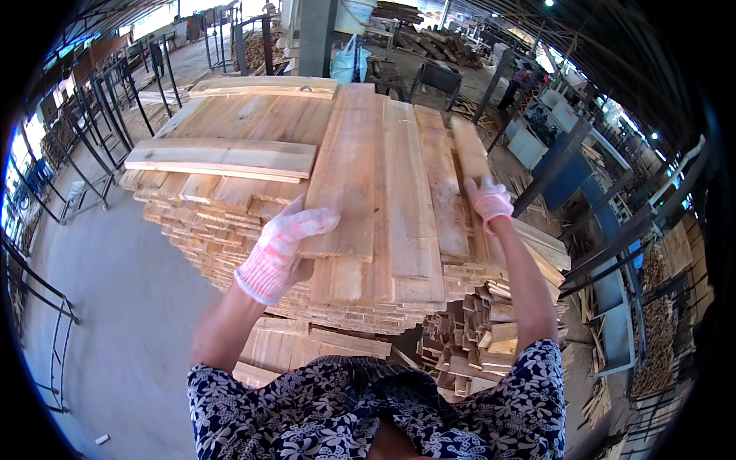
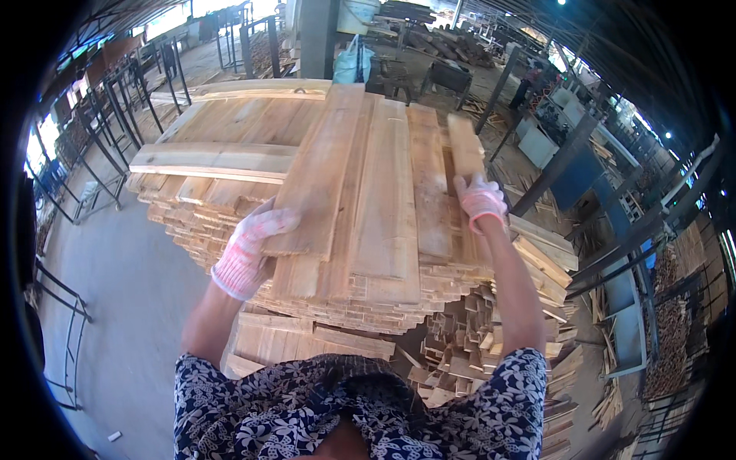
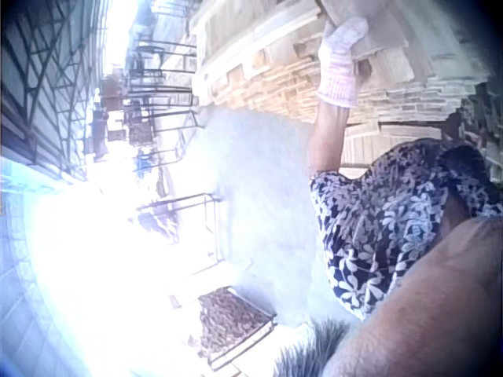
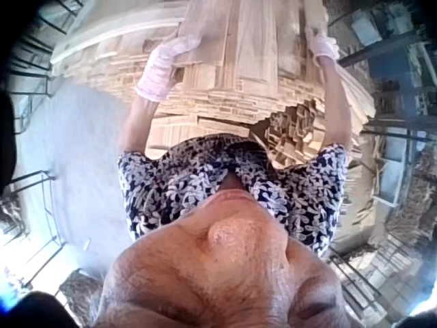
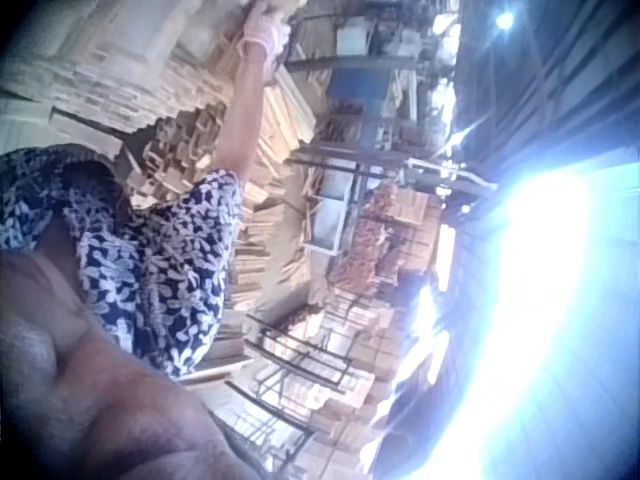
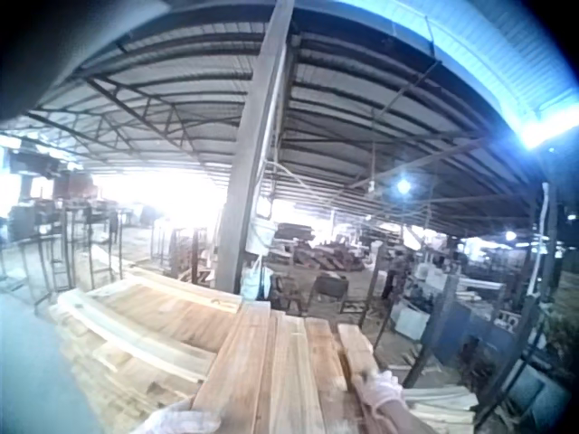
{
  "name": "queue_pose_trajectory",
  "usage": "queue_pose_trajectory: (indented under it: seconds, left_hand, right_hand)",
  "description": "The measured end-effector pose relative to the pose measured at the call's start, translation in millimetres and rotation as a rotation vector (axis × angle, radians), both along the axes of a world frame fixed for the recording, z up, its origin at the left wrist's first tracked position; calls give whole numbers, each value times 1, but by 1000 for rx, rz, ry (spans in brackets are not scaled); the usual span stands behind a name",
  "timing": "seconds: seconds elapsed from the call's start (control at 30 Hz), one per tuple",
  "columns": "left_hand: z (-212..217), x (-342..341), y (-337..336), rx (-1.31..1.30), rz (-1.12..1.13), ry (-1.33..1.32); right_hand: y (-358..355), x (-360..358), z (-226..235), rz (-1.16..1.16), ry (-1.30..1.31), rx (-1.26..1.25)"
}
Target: The person lifts stacks of wooden planks from a pile and places them onto a metal rack. They wear pink gloves and repeatedly pick up bundles of lumber, carry them a short distance, and stack them vertically on the rack.
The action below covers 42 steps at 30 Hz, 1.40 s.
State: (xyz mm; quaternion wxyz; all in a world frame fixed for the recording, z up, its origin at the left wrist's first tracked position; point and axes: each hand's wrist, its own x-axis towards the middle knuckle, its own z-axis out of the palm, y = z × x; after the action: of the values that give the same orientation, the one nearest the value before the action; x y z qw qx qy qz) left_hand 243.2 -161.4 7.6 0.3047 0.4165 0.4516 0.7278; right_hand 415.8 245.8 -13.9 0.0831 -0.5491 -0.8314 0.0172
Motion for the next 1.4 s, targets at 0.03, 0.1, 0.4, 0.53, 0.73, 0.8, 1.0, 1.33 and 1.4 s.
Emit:
queue_pose_trajectory:
  seconds: [0.03,0.1,0.4,0.53,0.73,0.8,1.0,1.33,1.4]
  left_hand:
    - [2,1,0,-112,-172,-539]
    - [6,2,6,-86,36,151]
    - [25,60,128,-134,-182,-221]
    - [48,97,189,-621,-87,377]
    - [64,68,216,-639,-190,1071]
    - [63,44,205,-835,216,1241]
    - [41,13,199,-1080,241,1090]
    - [29,27,242,-1146,296,1051]
    - [34,23,246,-1181,256,1042]
  right_hand:
    - [7,-4,-12,-4,-47,43]
    - [26,-10,-28,157,186,24]
    - [48,0,23,543,776,-434]
    - [13,-3,61,461,874,-725]
    - [22,-7,35,330,371,-260]
    - [34,-5,23,380,499,-290]
    - [65,-2,15,388,746,-499]
    - [34,-30,9,251,93,-191]
    - [15,-28,19,246,110,-267]
